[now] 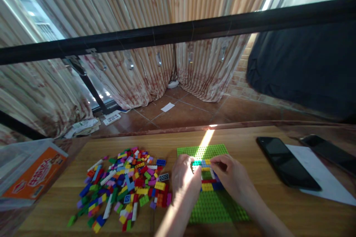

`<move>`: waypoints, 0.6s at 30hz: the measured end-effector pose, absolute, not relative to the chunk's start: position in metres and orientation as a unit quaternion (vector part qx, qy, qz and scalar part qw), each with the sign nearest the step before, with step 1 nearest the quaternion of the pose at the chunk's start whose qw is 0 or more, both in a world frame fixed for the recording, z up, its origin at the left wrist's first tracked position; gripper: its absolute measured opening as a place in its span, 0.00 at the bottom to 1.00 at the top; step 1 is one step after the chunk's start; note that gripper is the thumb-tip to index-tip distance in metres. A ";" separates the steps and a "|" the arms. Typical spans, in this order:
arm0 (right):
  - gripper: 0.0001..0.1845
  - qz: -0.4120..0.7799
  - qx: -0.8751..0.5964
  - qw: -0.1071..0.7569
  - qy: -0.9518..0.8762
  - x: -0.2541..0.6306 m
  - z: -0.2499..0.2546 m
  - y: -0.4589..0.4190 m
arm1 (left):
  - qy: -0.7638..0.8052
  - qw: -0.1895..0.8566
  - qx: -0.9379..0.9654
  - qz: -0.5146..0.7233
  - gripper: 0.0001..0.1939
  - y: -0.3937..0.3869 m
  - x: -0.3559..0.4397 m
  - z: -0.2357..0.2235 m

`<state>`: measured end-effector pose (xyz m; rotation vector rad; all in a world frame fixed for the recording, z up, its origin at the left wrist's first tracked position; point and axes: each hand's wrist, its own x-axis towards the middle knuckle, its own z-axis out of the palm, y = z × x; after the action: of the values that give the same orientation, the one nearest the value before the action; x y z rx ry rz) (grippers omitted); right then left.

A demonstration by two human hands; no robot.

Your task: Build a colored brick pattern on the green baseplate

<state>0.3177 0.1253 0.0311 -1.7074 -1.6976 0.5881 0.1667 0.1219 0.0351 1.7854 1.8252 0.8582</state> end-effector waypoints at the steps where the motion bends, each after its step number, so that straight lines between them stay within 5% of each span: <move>1: 0.09 0.230 -0.662 0.326 -0.634 0.318 0.031 0.126 | 0.667 0.219 0.641 0.311 0.08 0.122 0.167 0.035; 18: 0.05 0.200 -0.681 0.331 -0.622 0.312 0.027 0.131 | 0.667 0.236 0.625 0.330 0.09 0.122 0.168 0.035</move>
<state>0.3120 0.1308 0.0275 -1.7796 -1.6250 0.5235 0.1683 0.1216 0.0353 1.7149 1.8291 0.9062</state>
